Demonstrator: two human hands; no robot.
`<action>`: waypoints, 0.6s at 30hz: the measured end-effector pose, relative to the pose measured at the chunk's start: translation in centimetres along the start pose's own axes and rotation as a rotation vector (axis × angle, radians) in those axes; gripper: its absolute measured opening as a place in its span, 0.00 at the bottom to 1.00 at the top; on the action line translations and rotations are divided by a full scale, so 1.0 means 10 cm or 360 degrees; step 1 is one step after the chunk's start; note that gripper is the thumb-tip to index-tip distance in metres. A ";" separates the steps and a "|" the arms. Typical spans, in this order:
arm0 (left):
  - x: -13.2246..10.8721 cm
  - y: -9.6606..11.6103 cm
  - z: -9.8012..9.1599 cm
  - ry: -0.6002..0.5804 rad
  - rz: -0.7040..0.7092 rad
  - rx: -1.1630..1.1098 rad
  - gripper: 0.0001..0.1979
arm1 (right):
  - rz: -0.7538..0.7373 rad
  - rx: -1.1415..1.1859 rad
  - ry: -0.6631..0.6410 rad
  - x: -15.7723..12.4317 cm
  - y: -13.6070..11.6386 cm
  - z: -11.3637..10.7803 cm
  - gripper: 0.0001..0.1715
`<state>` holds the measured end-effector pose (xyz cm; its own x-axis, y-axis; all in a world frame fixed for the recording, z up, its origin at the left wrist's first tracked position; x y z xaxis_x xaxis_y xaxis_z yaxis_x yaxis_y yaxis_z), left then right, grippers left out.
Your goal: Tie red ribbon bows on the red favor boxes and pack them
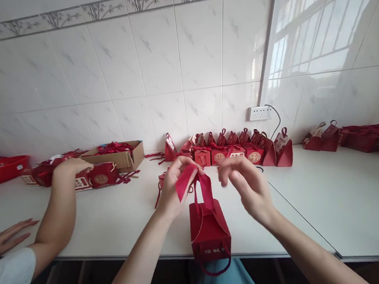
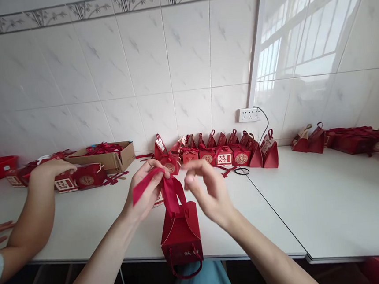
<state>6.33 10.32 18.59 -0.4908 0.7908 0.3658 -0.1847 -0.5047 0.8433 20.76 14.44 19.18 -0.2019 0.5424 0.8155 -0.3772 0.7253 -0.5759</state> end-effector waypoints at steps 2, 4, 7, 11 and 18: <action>-0.04 0.06 0.02 -0.0101 0.0134 0.0161 0.10 | 0.0353 0.0045 -0.0093 0.05 0.11 0.03 0.12; -0.07 0.10 0.03 -0.0181 0.0220 0.0285 0.10 | 0.0535 0.0096 -0.0365 0.06 0.16 0.13 0.16; -0.11 0.15 0.02 -0.0245 0.0386 0.0454 0.07 | 0.0540 -0.0031 -0.0431 0.05 0.20 0.18 0.13; -0.14 0.18 -0.01 -0.0370 0.0756 0.0722 0.03 | 0.0255 -0.0518 -0.0244 0.00 0.20 0.16 0.07; -0.16 0.19 -0.04 -0.0493 0.1314 0.0783 0.07 | 0.0314 -0.0306 -0.0168 -0.02 0.12 0.16 0.10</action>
<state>6.44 7.98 19.46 -0.0510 0.3489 0.9358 0.5189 -0.7913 0.3233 18.87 14.50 18.48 -0.3513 0.6413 0.6821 -0.1447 0.6826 -0.7163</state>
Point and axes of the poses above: each hand's wrist, its own x-axis towards the middle knuckle, its own z-axis out of the palm, y = z × x, the point moved 5 cm from there along x, towards the middle knuckle, and after that the axes turned 14 degrees about y, right-handed, at the moved point
